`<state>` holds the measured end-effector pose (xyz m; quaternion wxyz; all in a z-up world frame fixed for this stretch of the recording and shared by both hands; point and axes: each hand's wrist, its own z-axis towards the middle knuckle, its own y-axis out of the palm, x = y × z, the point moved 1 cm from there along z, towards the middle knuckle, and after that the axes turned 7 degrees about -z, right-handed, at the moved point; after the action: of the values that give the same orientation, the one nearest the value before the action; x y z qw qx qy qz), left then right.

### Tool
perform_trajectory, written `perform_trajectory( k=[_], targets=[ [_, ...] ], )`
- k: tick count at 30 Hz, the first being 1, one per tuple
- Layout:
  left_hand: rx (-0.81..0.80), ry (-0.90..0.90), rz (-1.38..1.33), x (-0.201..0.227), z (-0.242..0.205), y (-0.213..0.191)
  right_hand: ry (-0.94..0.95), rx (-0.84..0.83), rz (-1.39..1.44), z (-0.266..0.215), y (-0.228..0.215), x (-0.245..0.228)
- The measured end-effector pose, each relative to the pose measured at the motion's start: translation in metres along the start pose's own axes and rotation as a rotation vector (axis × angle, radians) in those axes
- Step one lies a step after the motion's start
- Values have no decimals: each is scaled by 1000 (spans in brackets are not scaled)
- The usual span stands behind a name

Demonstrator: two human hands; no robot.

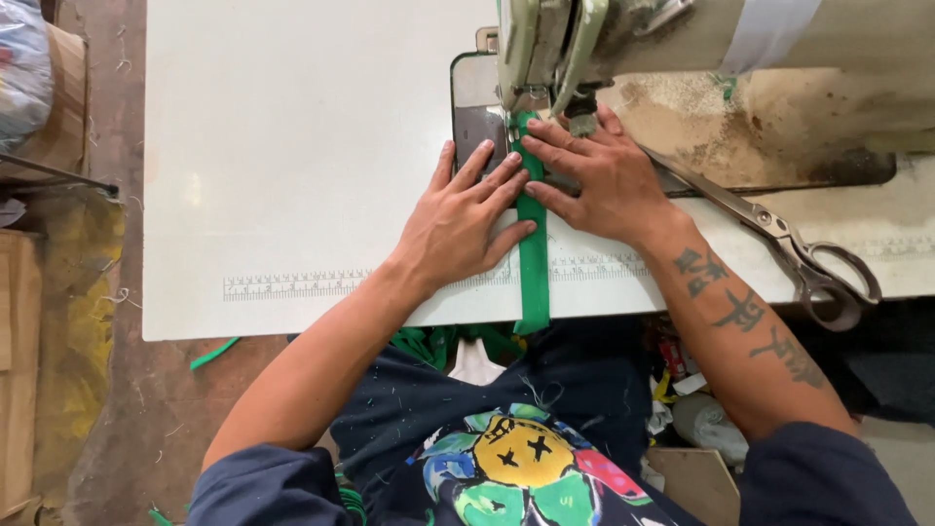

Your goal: Folding and sewing a long green fabric strap using an industrial sewing machine on a factory floor.

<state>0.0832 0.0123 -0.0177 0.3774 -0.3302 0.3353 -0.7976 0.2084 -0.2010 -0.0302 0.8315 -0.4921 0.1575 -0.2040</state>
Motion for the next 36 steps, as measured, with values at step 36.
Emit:
perform_trajectory(
  k=[36],
  targets=[
    [-209, 49, -151, 61, -39, -43, -64, -1, 120, -61, -61, -75]
  ],
)
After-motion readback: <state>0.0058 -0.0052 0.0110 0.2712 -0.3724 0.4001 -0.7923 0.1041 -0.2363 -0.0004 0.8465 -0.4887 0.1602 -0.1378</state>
